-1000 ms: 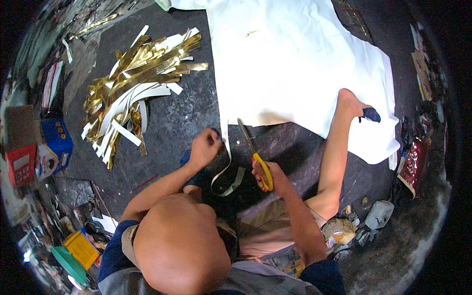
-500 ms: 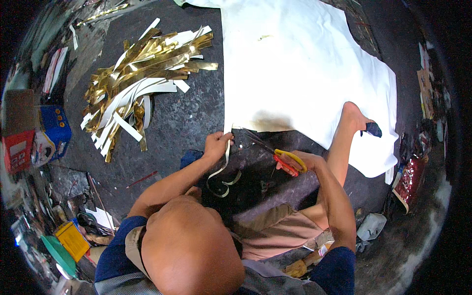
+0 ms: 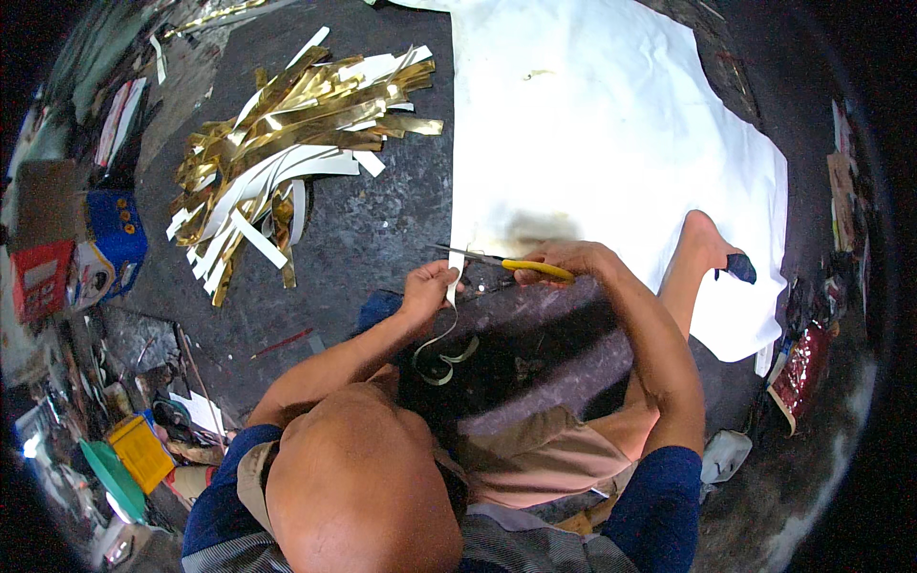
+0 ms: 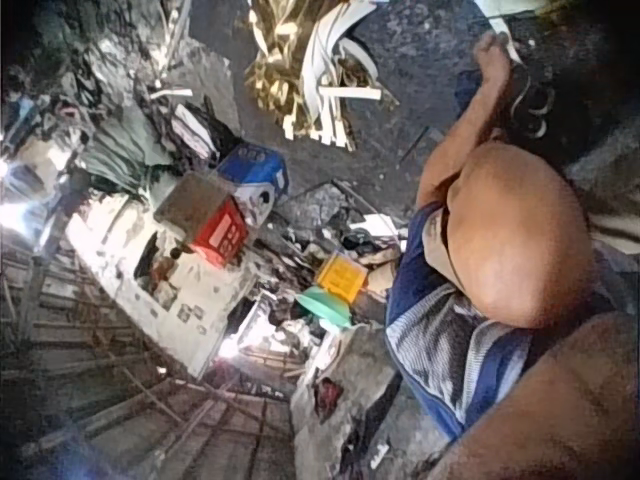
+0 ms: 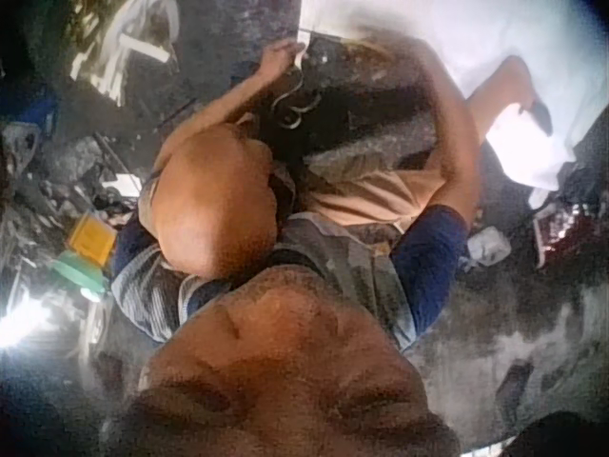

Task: The person unfolds a large white fabric on the floor and uses yellow-handled scissors to cut it into long strips. The cut strips are placed in a pile next to the main fabric piece.

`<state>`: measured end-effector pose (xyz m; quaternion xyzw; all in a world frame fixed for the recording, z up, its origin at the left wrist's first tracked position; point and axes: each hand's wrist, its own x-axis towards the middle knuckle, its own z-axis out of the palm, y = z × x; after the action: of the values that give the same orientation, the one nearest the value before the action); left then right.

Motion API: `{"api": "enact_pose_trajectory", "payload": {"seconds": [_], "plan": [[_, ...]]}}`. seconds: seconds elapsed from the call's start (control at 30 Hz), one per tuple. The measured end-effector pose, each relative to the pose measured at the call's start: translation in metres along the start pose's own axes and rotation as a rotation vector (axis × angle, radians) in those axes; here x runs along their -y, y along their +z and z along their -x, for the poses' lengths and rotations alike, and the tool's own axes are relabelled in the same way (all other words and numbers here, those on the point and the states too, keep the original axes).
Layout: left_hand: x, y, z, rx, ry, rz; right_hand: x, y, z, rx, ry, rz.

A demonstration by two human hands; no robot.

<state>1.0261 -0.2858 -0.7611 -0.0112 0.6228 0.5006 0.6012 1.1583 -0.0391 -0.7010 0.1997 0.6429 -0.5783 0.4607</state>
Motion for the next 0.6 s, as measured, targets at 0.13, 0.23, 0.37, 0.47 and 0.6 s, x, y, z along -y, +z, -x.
{"api": "enact_pose_trajectory", "payload": {"seconds": [0.13,0.23,0.37,0.47,0.6], "plan": [[0.001,-0.001,0.001,0.003,-0.007,0.034,0.007,-0.01,-0.012,-0.015,0.103,0.249],[0.003,-0.001,-0.001,0.005,0.012,0.058,0.014,-0.012,-0.007,-0.072,0.06,0.271],[0.003,-0.004,-0.005,0.014,-0.013,0.066,0.013,-0.011,-0.005,-0.141,0.046,0.329],[0.004,-0.006,-0.004,0.032,0.032,-0.072,0.009,-0.008,-0.009,-0.18,0.012,0.358],[0.028,-0.024,0.012,0.164,0.354,-1.106,-0.005,0.023,-0.001,-0.274,-0.024,0.364]]}}
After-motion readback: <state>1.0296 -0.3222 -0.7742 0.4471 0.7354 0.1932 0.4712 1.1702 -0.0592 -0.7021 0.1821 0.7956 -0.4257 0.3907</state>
